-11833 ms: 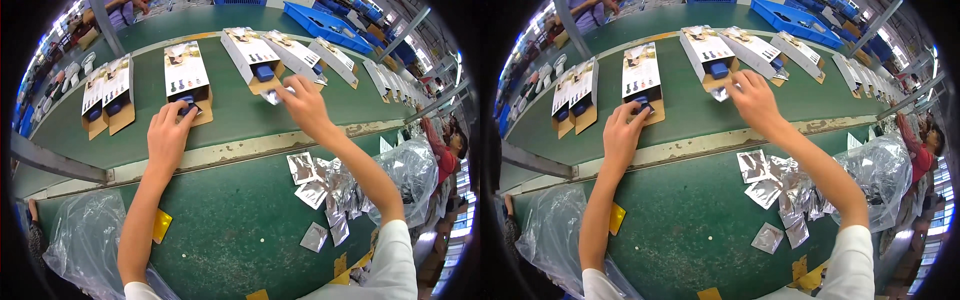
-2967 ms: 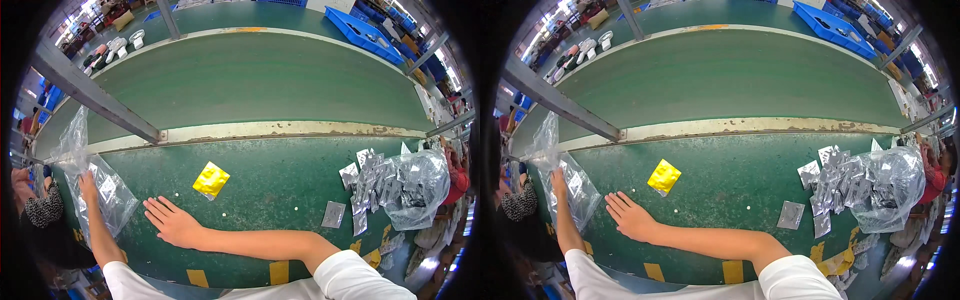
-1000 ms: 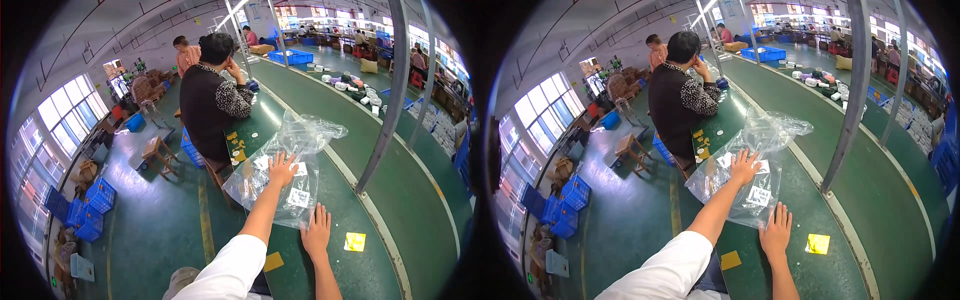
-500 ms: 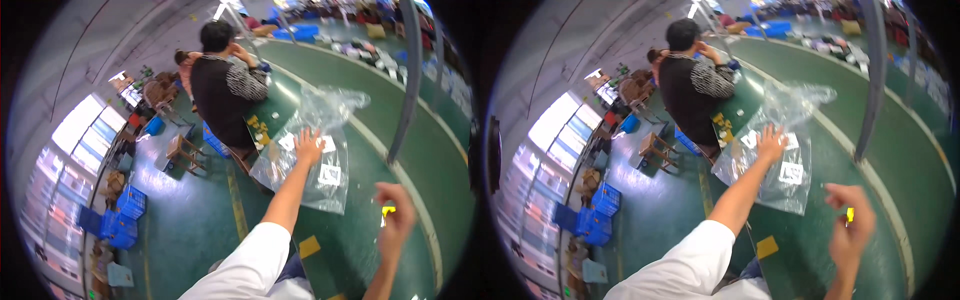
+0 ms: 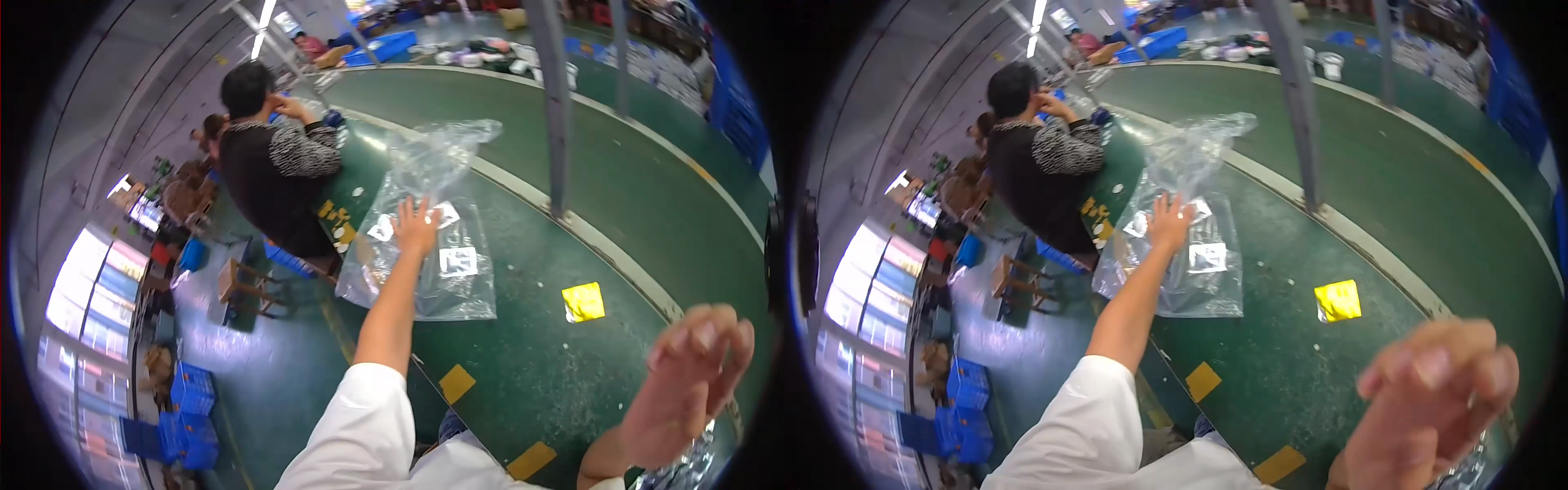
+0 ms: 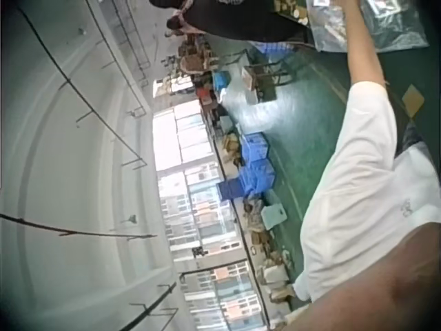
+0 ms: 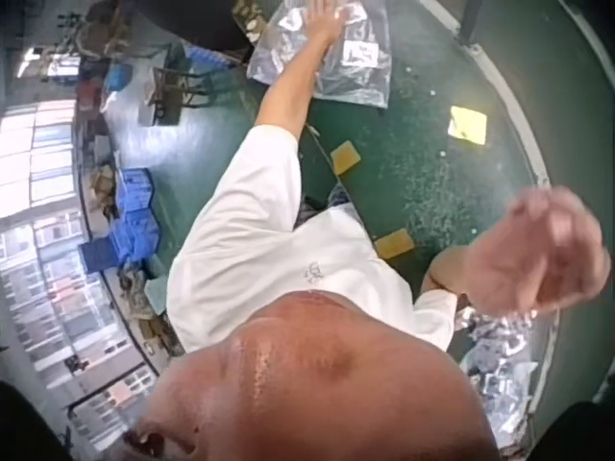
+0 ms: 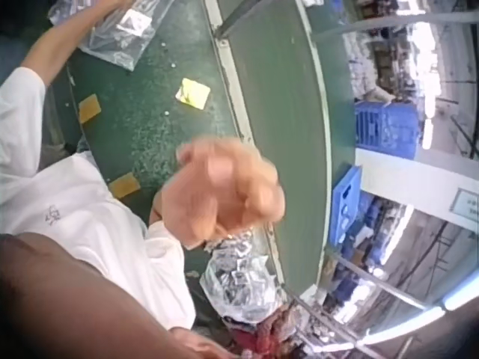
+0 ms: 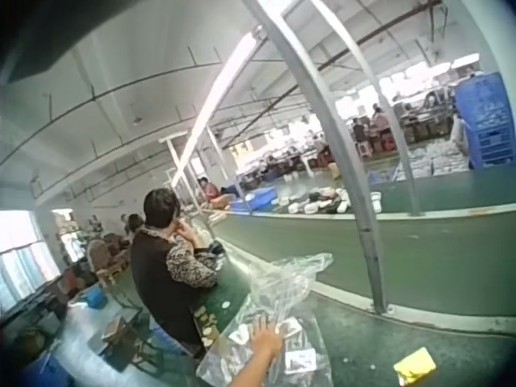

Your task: The person sorts small foil packets on an assembly line workbench, inserts them into product packaging boxes moving along the conveyor belt, and handles plastic bags.

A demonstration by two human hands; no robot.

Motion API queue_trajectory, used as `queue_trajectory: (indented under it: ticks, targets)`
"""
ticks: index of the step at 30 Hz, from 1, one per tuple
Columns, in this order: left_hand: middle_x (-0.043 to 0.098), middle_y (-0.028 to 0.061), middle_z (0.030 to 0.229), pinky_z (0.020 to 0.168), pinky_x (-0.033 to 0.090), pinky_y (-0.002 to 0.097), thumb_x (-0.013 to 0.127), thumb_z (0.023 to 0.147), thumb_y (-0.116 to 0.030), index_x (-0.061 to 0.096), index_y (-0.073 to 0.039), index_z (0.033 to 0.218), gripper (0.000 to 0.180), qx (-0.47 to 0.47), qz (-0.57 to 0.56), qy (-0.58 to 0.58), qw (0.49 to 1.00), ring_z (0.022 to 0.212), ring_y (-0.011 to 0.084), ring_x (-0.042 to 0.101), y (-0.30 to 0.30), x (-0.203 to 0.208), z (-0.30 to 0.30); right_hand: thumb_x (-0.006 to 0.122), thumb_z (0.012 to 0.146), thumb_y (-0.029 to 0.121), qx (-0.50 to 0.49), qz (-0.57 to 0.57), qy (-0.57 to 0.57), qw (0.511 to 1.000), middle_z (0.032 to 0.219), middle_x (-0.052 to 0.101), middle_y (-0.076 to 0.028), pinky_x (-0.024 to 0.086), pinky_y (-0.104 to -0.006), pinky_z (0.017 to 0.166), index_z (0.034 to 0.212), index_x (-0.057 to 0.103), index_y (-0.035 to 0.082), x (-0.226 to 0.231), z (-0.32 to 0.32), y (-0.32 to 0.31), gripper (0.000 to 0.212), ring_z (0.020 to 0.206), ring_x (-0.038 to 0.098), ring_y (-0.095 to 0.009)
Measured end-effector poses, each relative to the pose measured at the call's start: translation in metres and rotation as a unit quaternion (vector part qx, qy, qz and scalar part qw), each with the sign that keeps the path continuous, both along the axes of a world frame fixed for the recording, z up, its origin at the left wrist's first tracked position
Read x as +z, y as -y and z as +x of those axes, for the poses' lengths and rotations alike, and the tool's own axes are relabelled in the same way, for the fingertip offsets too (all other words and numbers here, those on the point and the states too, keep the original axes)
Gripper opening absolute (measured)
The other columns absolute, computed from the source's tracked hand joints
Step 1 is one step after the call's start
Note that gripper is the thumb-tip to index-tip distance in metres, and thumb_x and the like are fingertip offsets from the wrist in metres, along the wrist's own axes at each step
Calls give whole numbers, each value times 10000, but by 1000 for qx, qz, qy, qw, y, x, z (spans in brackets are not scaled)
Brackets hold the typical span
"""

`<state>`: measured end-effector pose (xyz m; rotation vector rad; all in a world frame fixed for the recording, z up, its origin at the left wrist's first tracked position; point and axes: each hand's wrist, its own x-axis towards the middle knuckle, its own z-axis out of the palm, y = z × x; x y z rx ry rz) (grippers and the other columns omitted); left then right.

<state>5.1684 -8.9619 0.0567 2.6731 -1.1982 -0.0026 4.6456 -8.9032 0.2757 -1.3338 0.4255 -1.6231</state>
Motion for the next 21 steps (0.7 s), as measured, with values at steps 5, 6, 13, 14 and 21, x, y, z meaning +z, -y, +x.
queue_trajectory:
  ticks: [5, 6, 13, 14, 21]
  targets:
    - [190, 104, 1712, 1238, 103, 614, 334, 1024, -657, 298, -312, 1621, 691, -14, 14, 37, 999, 1580, 322, 147, -2, -9, 12, 644, 903, 618, 73, -116, 49, 989, 1600, 312, -277, 464, -381, 907, 1601, 176, -37, 16, 40, 9, 1065, 1287, 483, -305]
    - [195, 110, 1710, 1233, 116, 619, 336, 1026, -655, 316, -295, 1616, 692, 5, 3, 44, 999, 1577, 329, 156, -28, -6, 32, 644, 903, 618, 75, -82, 46, 993, 1600, 312, -277, 464, -381, 907, 1601, 176, -37, 2, 40, 0, 1065, 1287, 483, -305]
    - [249, 117, 1691, 1206, 139, 649, 360, 1013, -663, 385, -226, 1589, 724, -30, 5, 66, 997, 1559, 344, 208, 18, -17, 29, 642, 905, 605, -27, -1, 30, 999, 1598, 317, -275, 460, -384, 914, 1593, 186, -35, -13, 56, 76, 1044, 1290, 484, -306]
    - [249, 120, 1691, 1205, 142, 651, 362, 1011, -667, 388, -221, 1588, 730, -32, -5, 49, 998, 1558, 345, 210, 21, -21, 25, 641, 906, 603, -33, 9, 19, 999, 1598, 317, -274, 459, -385, 915, 1592, 188, -34, -22, 40, 72, 1040, 1290, 484, -307]
    - [245, 120, 1693, 1213, 139, 640, 359, 1021, -643, 388, -219, 1589, 710, -6, 2, 56, 998, 1564, 346, 197, -10, -6, 36, 639, 908, 590, 13, 28, 44, 999, 1595, 322, -272, 456, -388, 923, 1584, 198, -32, -55, 8, -40, 1019, 1293, 484, -308]
